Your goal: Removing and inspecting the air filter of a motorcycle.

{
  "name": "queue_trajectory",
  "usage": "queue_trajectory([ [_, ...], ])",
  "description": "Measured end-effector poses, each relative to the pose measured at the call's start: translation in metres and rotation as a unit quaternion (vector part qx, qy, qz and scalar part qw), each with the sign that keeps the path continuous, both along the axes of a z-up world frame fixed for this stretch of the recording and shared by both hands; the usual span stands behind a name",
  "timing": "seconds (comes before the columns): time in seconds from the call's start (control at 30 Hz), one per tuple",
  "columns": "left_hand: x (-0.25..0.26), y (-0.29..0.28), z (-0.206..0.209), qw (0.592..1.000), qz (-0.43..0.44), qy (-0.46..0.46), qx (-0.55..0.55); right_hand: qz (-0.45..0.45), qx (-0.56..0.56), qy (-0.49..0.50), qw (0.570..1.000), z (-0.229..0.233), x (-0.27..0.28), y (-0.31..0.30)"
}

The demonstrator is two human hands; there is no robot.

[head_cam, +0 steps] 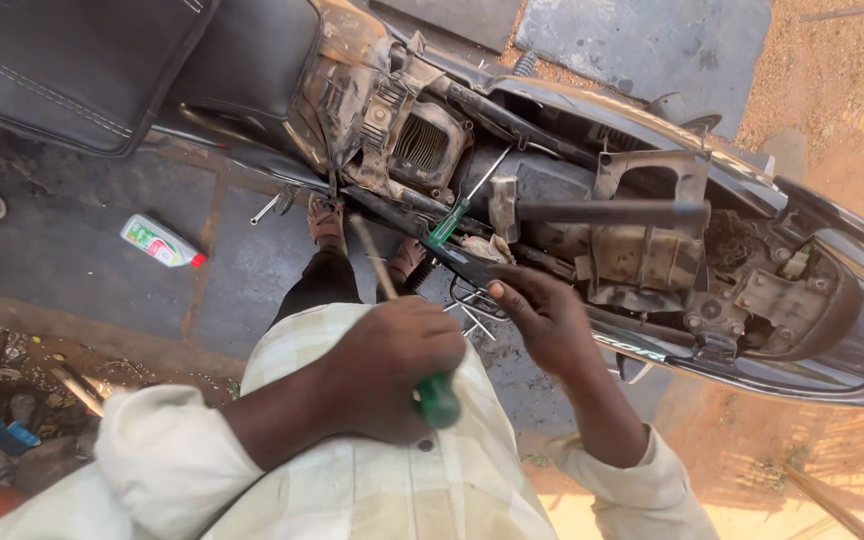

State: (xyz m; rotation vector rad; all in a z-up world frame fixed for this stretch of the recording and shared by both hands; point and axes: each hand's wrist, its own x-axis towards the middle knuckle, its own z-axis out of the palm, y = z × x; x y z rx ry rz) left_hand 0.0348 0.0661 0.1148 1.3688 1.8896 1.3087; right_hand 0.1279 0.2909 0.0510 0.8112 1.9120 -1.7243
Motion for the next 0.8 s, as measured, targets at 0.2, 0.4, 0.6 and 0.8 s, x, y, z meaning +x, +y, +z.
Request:
queue_trajectory([
  [0.2,-0.043,0.029,0.015,0.989,-0.044,0.137,0.027,-0.075,-0.317,0.237,0.915,-0.034,0.009,-0.02],
  [0.4,-0.167,0.082,-0.17,0.855,-0.161,0.283,-0.403,-0.108,-0.209,-0.088,0.968,-0.005,0.046,-0.008],
  [0.6,-0.187,0.115,-0.234,0.773,-0.274,0.354,-0.45,-0.008,-0.084,-0.138,0.987,0.02,0.064,-0.043],
  [0.8,-0.212,0.116,-0.261,0.752,-0.334,0.343,-0.453,0.08,0.069,-0.103,0.989,-0.011,0.096,-0.08],
])
